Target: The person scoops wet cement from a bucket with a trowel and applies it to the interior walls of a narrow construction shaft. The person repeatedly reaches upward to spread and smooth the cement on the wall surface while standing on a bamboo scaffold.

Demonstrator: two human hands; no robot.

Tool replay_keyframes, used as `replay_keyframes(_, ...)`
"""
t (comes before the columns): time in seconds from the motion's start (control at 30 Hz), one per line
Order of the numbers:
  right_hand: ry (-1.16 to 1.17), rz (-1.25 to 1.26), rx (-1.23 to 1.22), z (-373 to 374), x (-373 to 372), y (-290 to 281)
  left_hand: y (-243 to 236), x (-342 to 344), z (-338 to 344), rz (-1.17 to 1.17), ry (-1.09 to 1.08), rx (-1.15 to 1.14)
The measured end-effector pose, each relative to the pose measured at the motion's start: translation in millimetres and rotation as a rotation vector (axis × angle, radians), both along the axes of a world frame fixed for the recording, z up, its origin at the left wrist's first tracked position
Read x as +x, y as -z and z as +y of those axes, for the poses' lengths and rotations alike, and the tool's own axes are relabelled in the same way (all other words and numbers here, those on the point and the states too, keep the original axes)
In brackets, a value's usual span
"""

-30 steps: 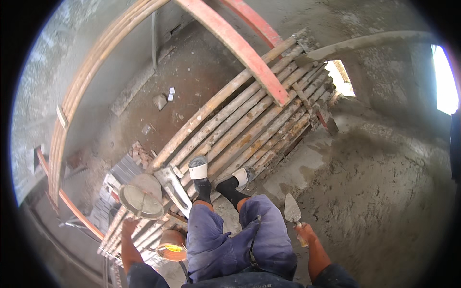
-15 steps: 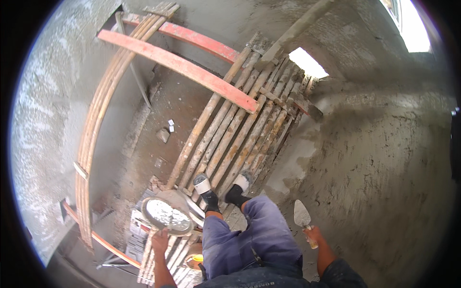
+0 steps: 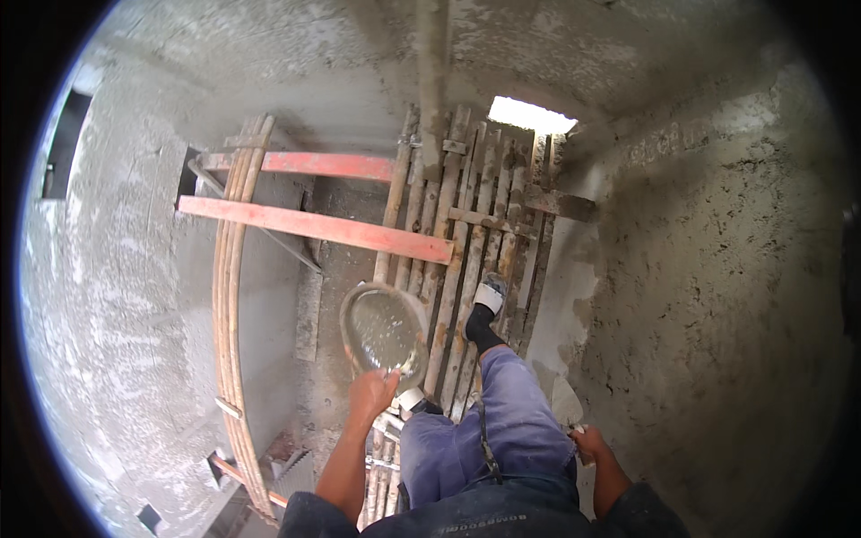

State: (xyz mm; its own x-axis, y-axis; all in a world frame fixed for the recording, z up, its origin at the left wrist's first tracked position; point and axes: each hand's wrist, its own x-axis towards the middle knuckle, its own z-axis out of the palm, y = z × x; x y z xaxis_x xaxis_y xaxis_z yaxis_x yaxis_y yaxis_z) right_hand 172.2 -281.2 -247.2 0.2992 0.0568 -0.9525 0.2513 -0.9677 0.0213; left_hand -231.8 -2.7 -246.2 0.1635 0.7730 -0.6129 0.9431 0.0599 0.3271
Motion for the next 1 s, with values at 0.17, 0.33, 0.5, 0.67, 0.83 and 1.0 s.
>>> replay_keyframes(0.17, 0.411, -0.012, 0.026, -4, 25, 12, 0, 106, 114, -0.06, 0.203, 0.04)
replay_keyframes(0.33, 0.448, -0.077, 0.027, -36, 43, 28, 26, 208, 213, -0.127, 0.443, 0.089)
replay_keyframes(0.5, 0.534, -0.088, -0.013, -97, 26, 50, 71, 305, 285, -0.064, 0.541, 0.057)
replay_keyframes(0.67, 0.643, -0.016, -0.186, -100, 2, 56, 159, 360, 298, 0.029, 0.532, -0.041)
replay_keyframes(0.83, 0.658, -0.041, 0.08, -25, 14, 34, 196, 430, 319, -0.052, 0.556, 0.116)
replay_keyframes(1.0, 0.789, 0.176, 0.019, 69, 33, 35, 176, 421, 347, -0.281, 0.4, 0.613)
